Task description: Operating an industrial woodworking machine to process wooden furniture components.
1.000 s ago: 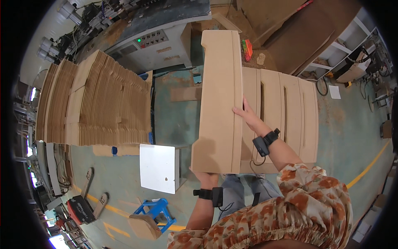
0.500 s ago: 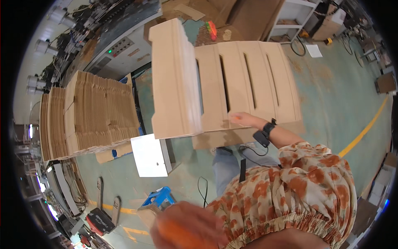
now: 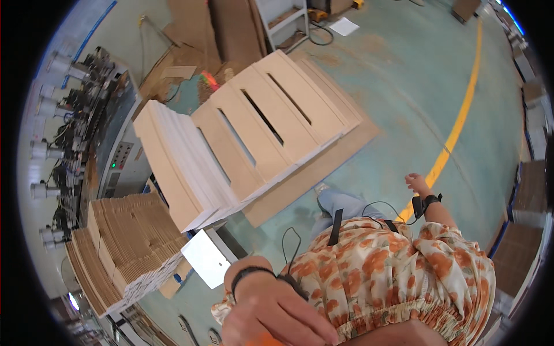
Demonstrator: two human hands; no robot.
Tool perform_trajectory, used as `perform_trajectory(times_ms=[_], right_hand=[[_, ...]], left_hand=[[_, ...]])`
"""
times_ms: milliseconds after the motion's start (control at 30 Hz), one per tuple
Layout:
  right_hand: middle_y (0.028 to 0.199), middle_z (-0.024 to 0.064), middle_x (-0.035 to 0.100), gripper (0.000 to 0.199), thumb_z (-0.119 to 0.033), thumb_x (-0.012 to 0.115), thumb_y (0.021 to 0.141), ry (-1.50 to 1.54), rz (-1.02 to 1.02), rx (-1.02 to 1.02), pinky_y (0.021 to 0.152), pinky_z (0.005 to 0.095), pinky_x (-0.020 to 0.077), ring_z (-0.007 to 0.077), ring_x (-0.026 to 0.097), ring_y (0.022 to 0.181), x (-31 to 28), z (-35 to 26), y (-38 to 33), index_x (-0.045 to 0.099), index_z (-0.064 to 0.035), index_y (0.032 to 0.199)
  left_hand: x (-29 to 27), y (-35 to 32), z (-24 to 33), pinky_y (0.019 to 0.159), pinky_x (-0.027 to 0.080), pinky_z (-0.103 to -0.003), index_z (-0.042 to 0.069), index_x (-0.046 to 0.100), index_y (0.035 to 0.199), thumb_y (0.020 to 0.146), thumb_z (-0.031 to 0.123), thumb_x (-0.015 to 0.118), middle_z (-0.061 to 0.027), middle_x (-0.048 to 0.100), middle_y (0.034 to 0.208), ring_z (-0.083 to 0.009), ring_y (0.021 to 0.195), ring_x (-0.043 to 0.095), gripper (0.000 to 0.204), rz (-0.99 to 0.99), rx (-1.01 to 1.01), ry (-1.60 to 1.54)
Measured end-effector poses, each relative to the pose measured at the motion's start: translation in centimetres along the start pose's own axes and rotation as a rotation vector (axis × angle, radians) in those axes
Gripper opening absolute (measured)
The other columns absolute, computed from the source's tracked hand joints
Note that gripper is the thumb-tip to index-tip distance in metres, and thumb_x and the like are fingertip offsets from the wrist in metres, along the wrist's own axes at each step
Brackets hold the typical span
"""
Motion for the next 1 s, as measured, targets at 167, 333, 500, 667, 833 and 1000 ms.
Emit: perform_trajectory(times_ms=[167,333,500,667,833,1000], right_hand=[[0.094,0.0048,0.067,0.051,-0.037,0.062,0.083,0.015,-0.323,-0.015,0.051,0.0276,0.0478,0.0154,0.065,0.071,11.8,11.0,3.0,0.054,-0.0052,0.122],[0.097,0.0037,0.067,0.043,-0.035,0.061,0.085,0.172,-0.249,-0.074,0.062,0.0288,0.0504,0.0144,0.064,0.08,15.3,8.5,4.8,0.058,-0.0077,0.119],[0.087,0.0046,0.068,0.045,-0.031,0.068,0.08,0.293,-0.155,0.066,0.051,0.0299,0.049,0.0139,0.065,0.065,15.3,20.2,9.9,0.058,-0.0084,0.118],[0.09,0.0083,0.068,0.06,-0.039,0.069,0.077,0.133,-0.178,0.064,0.06,0.0331,0.0503,0.0174,0.065,0.074,10.7,26.2,13.6,0.055,-0.0039,0.123],[0.091,0.0072,0.068,0.057,-0.037,0.068,0.078,0.12,-0.077,0.111,0.059,0.0316,0.0501,0.0172,0.065,0.075,0.7,29.5,20.2,0.055,-0.0039,0.123],[0.09,0.0072,0.068,0.054,-0.037,0.066,0.08,0.122,-0.054,-0.028,0.058,0.03,0.0497,0.016,0.065,0.074,-5.7,25.7,29.2,0.055,-0.0041,0.122]], left_hand=[[-5.6,-5.6,-6.6,0.059,0.043,-0.02,0.019,0.066,0.082,0.085,0.01,0.061,0.0052,0.057,0.081,-0.0122,0.072,0.06,0.01,-0.006,-0.525,0.579],[-5.0,-10.4,-4.8,0.069,0.041,-0.016,0.022,0.07,0.08,0.082,0.017,0.068,0.0118,0.065,0.083,0.0016,0.089,0.054,0.006,0.598,0.723,0.693],[-3.6,-13.4,-10.1,0.071,0.042,-0.019,0.021,0.07,0.078,0.081,0.017,0.068,0.0103,0.065,0.083,-0.0001,0.09,0.055,0.006,0.496,0.807,0.367],[1.0,-11.9,-20.2,0.073,0.043,-0.022,0.02,0.07,0.076,0.081,0.017,0.069,0.0087,0.065,0.083,-0.0018,0.09,0.055,0.005,0.366,0.772,0.018],[1.5,-8.7,-30.6,0.075,0.043,-0.025,0.019,0.07,0.074,0.08,0.018,0.07,0.0072,0.066,0.083,-0.0035,0.091,0.056,0.006,0.268,0.617,-0.273],[-1.6,-5.0,-37.5,0.076,0.044,-0.028,0.018,0.07,0.072,0.079,0.018,0.07,0.0057,0.066,0.084,-0.0052,0.091,0.056,0.007,0.254,0.434,-0.329]])
Point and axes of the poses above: each hand's wrist, its own y-axis towards the middle knuckle, its own x-axis out of the palm, z = x × y, the point moved 5 cm from there along y, towards the middle knuckle
